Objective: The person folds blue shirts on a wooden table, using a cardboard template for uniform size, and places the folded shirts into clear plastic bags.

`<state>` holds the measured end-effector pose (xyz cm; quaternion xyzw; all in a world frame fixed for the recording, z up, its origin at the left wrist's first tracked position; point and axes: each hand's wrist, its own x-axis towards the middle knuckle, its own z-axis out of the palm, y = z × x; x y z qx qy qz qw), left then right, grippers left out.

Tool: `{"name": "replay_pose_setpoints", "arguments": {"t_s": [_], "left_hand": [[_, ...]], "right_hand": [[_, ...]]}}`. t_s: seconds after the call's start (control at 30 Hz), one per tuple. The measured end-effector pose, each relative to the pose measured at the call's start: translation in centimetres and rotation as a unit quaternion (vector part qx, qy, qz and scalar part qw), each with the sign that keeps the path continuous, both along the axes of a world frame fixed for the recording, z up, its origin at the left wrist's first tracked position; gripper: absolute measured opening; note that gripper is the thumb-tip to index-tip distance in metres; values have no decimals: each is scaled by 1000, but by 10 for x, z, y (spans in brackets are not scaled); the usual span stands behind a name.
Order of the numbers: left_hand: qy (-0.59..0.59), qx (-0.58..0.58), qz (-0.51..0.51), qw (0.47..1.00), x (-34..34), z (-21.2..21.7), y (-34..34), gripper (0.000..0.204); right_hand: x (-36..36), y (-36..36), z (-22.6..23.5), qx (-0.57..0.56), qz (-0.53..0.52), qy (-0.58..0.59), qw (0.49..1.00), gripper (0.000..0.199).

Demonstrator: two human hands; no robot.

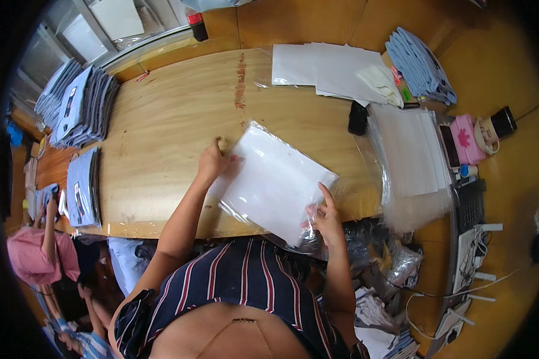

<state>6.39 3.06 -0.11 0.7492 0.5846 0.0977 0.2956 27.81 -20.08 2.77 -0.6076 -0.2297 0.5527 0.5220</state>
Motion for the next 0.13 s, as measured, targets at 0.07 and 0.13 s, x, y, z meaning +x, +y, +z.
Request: {"name": "replay_pose_setpoints", "arguments": {"t_s": [0.07,0.13], "left_hand": [[-74,-167,-60,981,-11,-11,10,77],[-88,-184,-54,977,-14,-17,8,83]], "right_hand": [[7,3,-21,24,20,-84,996,66],[14,9,-27,-20,27,-189,981,67]]}}
